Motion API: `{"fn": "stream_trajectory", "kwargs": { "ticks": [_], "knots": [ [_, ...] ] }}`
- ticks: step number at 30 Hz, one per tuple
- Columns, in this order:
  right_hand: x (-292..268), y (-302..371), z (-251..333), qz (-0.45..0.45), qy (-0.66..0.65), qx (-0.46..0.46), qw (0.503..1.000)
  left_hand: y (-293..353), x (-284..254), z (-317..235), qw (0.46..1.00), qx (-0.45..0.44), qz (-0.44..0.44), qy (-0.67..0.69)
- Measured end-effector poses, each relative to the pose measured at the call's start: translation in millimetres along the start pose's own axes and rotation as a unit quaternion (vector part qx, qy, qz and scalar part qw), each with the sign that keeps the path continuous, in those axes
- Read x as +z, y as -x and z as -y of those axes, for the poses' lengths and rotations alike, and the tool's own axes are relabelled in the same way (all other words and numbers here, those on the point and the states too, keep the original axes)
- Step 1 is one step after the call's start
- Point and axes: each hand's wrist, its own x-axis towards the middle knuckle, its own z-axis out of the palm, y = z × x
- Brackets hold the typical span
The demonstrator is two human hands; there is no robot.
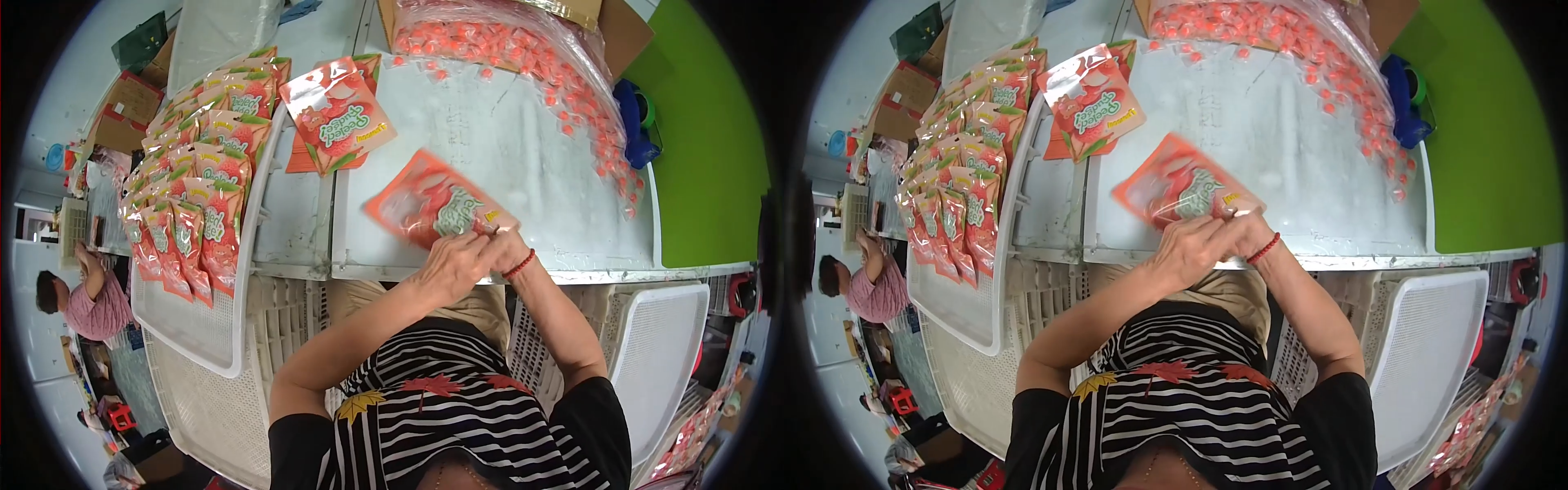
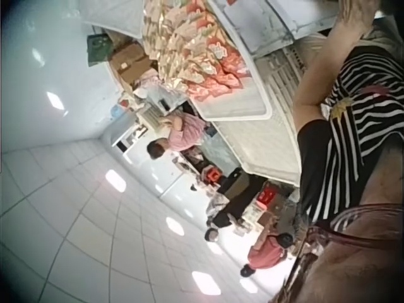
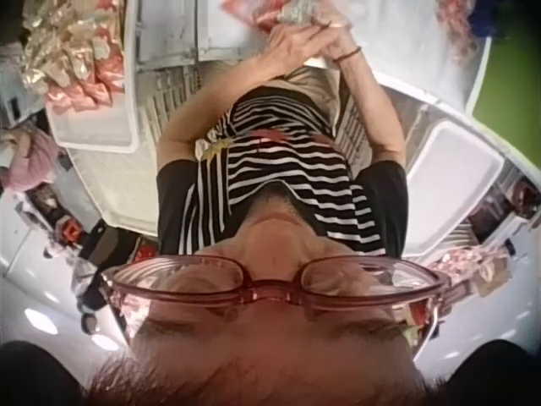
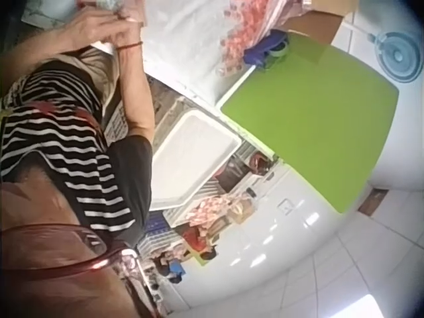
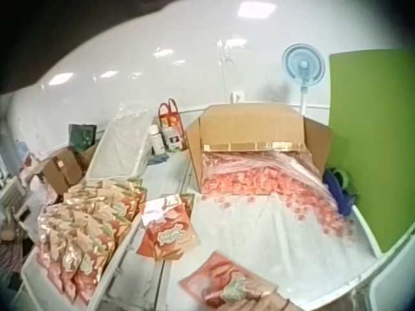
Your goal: Packing small pink candies into plastic pouches and organizing the pouches into trays.
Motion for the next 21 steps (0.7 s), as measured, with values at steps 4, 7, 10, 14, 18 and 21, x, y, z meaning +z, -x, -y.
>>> {"fn": "stream_trajectory", "kwargs": {
  "ticks": [4,7,10,14,18,21],
  "knots": [
    [63.5,13.7,23.8,-0.123,0.019,0.114,0.986,-9.7,-35.5,14.1,0.991,0.016,0.132,0.021],
    [75.8,16.7,29.3,-0.114,0.076,0.149,0.979,-8.9,-33.5,34.9,0.972,-0.003,0.234,-0.019],
    [59.6,13.0,35.8,-0.102,0.113,0.174,0.973,-16.4,-27.6,30.6,0.982,-0.011,0.186,-0.011],
    [57.1,11.3,47.6,-0.074,0.341,0.112,0.931,-27.9,-30.1,33.3,0.974,-0.086,0.203,0.048],
    [83.2,1.7,88.5,0.059,0.519,0.097,0.847,-25.0,-30.1,45.9,0.980,-0.125,0.155,0.030],
    [84.1,-10.3,117.8,-0.001,0.391,-0.081,0.917,-31.7,-50.0,61.4,0.979,-0.165,0.117,-0.019]
  ]
}}
